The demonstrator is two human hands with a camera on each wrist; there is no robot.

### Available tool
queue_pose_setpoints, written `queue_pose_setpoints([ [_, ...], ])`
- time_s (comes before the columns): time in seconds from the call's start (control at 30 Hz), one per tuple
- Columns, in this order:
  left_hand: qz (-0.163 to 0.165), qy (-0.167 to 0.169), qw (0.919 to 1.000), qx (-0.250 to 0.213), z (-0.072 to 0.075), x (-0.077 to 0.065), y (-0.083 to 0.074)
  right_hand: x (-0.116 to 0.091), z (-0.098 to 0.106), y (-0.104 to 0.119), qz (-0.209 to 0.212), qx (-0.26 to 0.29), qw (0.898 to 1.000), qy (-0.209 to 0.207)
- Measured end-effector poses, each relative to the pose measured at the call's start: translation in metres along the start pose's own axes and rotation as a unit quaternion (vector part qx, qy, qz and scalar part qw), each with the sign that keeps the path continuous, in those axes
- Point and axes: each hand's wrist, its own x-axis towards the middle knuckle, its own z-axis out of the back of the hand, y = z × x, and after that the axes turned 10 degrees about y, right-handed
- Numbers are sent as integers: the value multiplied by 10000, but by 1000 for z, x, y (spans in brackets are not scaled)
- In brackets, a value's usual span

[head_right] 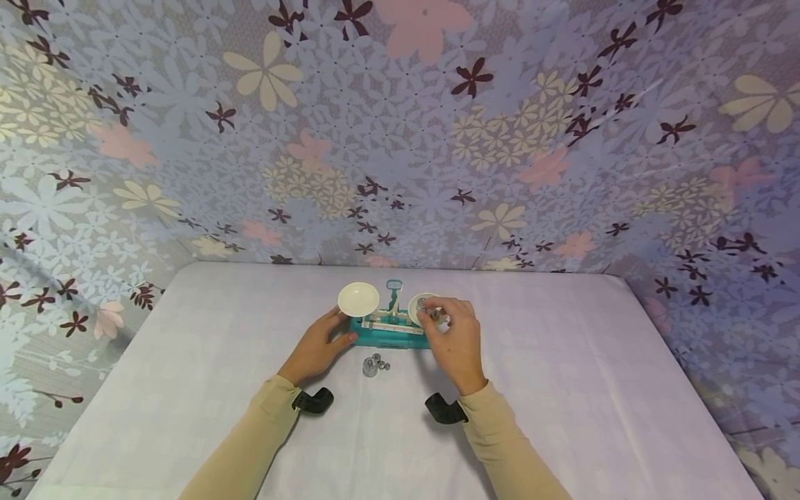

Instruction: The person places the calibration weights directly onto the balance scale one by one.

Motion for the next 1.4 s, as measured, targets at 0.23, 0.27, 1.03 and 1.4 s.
queue_pose_setpoints([
  [0.23, -27, 12, 10000, 40, 0, 0, 0, -2, 0, 8, 96, 197, 9997, 49],
  [0.27, -14, 22, 10000, 50, 0, 0, 0, -3, 0, 9, 101, 215, 9997, 61],
  [1.03, -40, 36, 10000, 65, 0, 1, 1, -16, -17, 21, 375, 449, 9964, 622],
  [1.4, -25, -24, 10000, 62, 0, 1, -2, -25, -28, 25, 248, 621, 9922, 1050],
])
